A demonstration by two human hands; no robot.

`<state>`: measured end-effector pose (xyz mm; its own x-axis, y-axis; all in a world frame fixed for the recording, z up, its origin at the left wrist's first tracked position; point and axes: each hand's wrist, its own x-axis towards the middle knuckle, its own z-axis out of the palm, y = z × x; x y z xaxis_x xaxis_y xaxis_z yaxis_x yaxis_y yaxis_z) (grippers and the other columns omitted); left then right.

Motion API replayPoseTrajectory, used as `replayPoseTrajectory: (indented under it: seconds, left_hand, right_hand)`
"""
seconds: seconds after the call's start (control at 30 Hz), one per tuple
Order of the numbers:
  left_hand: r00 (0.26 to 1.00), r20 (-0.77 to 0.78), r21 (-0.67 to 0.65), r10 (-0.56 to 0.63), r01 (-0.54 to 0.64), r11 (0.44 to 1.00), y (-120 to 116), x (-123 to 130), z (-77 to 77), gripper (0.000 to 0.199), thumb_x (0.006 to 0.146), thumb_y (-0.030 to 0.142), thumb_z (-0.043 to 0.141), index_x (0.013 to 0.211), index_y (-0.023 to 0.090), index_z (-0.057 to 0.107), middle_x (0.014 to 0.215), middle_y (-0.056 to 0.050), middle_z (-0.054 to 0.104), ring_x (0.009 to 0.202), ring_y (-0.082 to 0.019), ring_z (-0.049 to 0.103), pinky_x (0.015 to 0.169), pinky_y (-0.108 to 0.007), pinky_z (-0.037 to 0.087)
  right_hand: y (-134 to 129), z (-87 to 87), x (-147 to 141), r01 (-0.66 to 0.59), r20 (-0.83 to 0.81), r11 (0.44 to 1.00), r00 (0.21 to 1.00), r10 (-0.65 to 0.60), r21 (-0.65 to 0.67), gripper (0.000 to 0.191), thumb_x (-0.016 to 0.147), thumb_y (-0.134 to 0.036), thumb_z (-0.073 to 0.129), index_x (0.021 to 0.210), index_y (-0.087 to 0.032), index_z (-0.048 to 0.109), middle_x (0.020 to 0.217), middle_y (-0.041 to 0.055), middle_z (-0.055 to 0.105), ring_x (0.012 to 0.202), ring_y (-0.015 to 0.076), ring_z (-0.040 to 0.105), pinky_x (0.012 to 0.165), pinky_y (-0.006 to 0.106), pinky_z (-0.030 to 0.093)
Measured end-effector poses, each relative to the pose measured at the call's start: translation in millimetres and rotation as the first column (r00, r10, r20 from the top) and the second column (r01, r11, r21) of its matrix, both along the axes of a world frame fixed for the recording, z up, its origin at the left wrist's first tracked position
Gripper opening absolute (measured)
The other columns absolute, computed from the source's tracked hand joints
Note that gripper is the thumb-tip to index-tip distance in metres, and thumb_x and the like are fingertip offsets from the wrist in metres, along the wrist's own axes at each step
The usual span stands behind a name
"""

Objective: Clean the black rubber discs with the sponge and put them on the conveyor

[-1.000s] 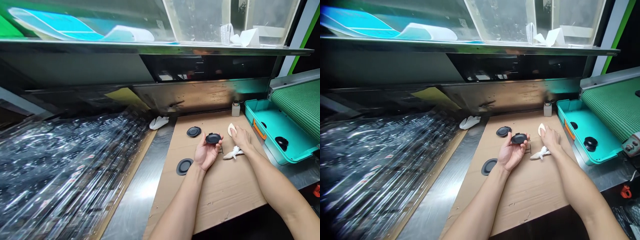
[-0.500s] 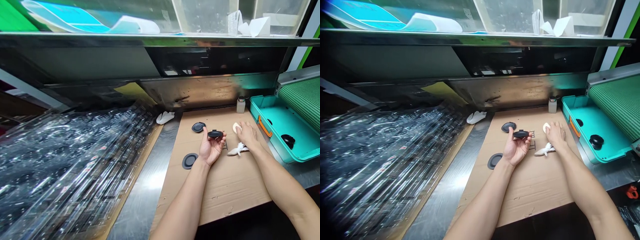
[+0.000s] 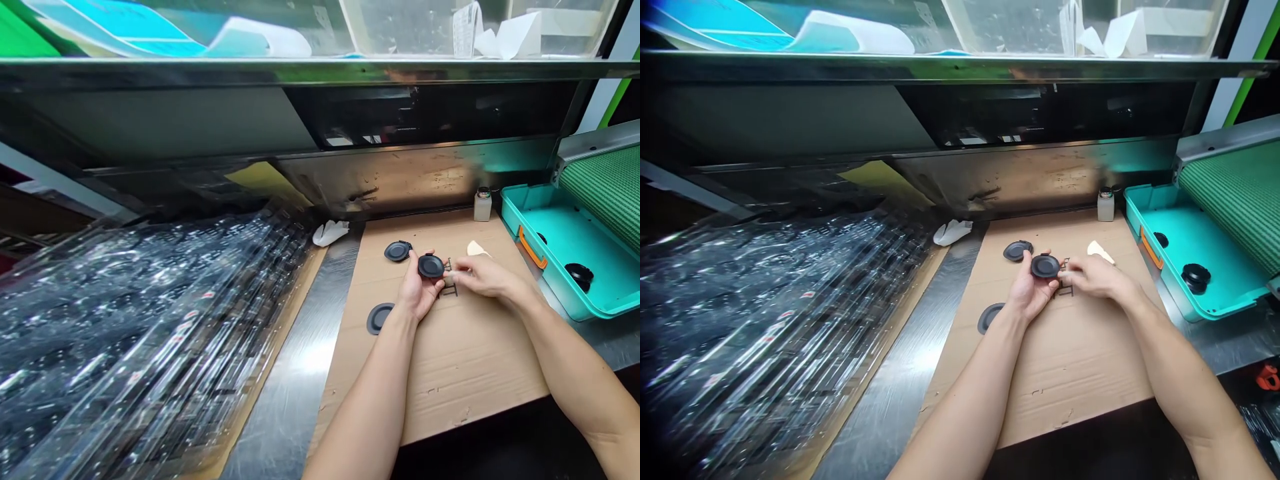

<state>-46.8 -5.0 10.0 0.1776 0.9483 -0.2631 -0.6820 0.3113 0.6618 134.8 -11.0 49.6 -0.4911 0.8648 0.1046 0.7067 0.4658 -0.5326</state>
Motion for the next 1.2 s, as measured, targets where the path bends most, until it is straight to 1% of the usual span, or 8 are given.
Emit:
replayPoseTrajectory:
  seconds: [0.1, 0.23, 0.4, 0.57, 0.8, 0.9, 1.03, 1.2]
  left_hand:
    - [0.992, -0.107, 0.034, -0.071, 0.075, 0.997, -2.6, -1.4, 2.8, 0.055, 0.096, 0.068, 0.042, 0.110, 0.017, 0.058, 0.084, -0.010, 0.072, 0.048, -0.013, 0.059, 0.035, -0.018, 0.032]
    - [0.960, -0.260, 0.019, -0.102, 0.110, 0.994, -5.5, 0.8, 2.3, 0.053, 0.096, 0.063, 0.042, 0.101, 0.014, 0.061, 0.073, -0.009, 0.071, 0.038, -0.010, 0.050, 0.031, -0.017, 0.021]
    - [0.858, -0.512, 0.008, -0.052, 0.066, 0.998, -5.7, 6.2, -5.7, 0.047, 0.097, 0.047, 0.038, 0.090, 0.010, 0.066, 0.061, -0.009, 0.068, 0.030, -0.011, 0.045, 0.029, -0.022, 0.024]
    - [0.759, -0.649, 0.068, -0.042, 0.114, 0.991, -8.9, 10.3, -4.8, 0.057, 0.097, 0.051, 0.035, 0.070, 0.011, 0.066, 0.052, -0.009, 0.063, 0.029, -0.011, 0.044, 0.029, -0.023, 0.026]
    - [0.701, -0.711, 0.028, -0.061, 0.115, 0.993, -10.4, 13.4, 0.8, 0.058, 0.097, 0.051, 0.034, 0.072, 0.011, 0.068, 0.053, -0.010, 0.065, 0.030, -0.012, 0.045, 0.029, -0.023, 0.025]
    - [0.668, -0.743, 0.035, -0.038, 0.096, 0.995, -10.2, 15.6, 1.7, 0.058, 0.097, 0.050, 0.035, 0.073, 0.011, 0.069, 0.057, -0.011, 0.068, 0.030, -0.012, 0.046, 0.029, -0.023, 0.026]
    - [0.597, -0.802, 0.029, -0.022, 0.075, 0.997, -12.0, 18.3, 5.5, 0.057, 0.097, 0.045, 0.034, 0.066, 0.012, 0.068, 0.045, -0.007, 0.060, 0.029, -0.012, 0.045, 0.029, -0.022, 0.025]
    - [0.563, -0.826, 0.038, -0.014, 0.080, 0.996, -14.9, 18.2, 6.7, 0.058, 0.098, 0.044, 0.034, 0.061, 0.013, 0.067, 0.040, -0.006, 0.055, 0.028, -0.012, 0.044, 0.030, -0.022, 0.025]
  right_hand:
    - [4.1, -1.0, -3.7, 0.079, -0.090, 0.992, 0.993, -0.070, 0.099, 0.022, 0.100, -0.030, 0.050, 0.085, -0.019, 0.062, 0.079, 0.0012, 0.064, 0.072, 0.0144, 0.052, 0.065, 0.025, 0.032]
    - [10.2, -8.8, -7.4, 0.060, -0.072, 0.982, 0.996, -0.047, 0.178, 0.029, 0.104, -0.027, 0.043, 0.088, -0.019, 0.065, 0.086, 0.0049, 0.068, 0.079, 0.0165, 0.055, 0.073, 0.027, 0.035]
    - [14.7, -24.1, -13.1, 0.038, 0.011, 0.976, 0.999, -0.041, 0.216, 0.027, 0.101, -0.023, 0.047, 0.085, -0.019, 0.068, 0.084, 0.0051, 0.068, 0.079, 0.0168, 0.057, 0.075, 0.027, 0.036]
    - [13.7, -28.1, -15.9, 0.035, -0.013, 0.988, 0.999, -0.033, 0.151, 0.028, 0.096, -0.023, 0.051, 0.071, -0.020, 0.064, 0.076, 0.0016, 0.067, 0.073, 0.0145, 0.057, 0.072, 0.025, 0.036]
    - [12.2, -19.1, -13.6, -0.053, 0.017, 0.997, 0.998, 0.052, 0.062, 0.031, 0.094, -0.017, 0.048, 0.068, -0.019, 0.063, 0.070, -0.0001, 0.068, 0.065, 0.0126, 0.056, 0.067, 0.025, 0.035]
    - [12.1, -18.3, -13.8, -0.050, 0.071, 0.993, 0.997, 0.043, 0.104, 0.030, 0.094, -0.017, 0.048, 0.067, -0.020, 0.062, 0.072, 0.0013, 0.068, 0.068, 0.0139, 0.057, 0.069, 0.025, 0.036]
    - [12.3, -21.2, -16.6, -0.032, 0.083, 0.983, 0.996, 0.017, 0.180, 0.030, 0.097, -0.019, 0.046, 0.070, -0.020, 0.059, 0.077, 0.0039, 0.069, 0.074, 0.0153, 0.059, 0.074, 0.025, 0.039]
    - [10.2, -18.8, -18.4, -0.031, 0.188, 0.982, 0.982, -0.005, 0.187, 0.028, 0.096, -0.019, 0.047, 0.072, -0.020, 0.062, 0.082, 0.0062, 0.070, 0.076, 0.0170, 0.061, 0.075, 0.026, 0.039]
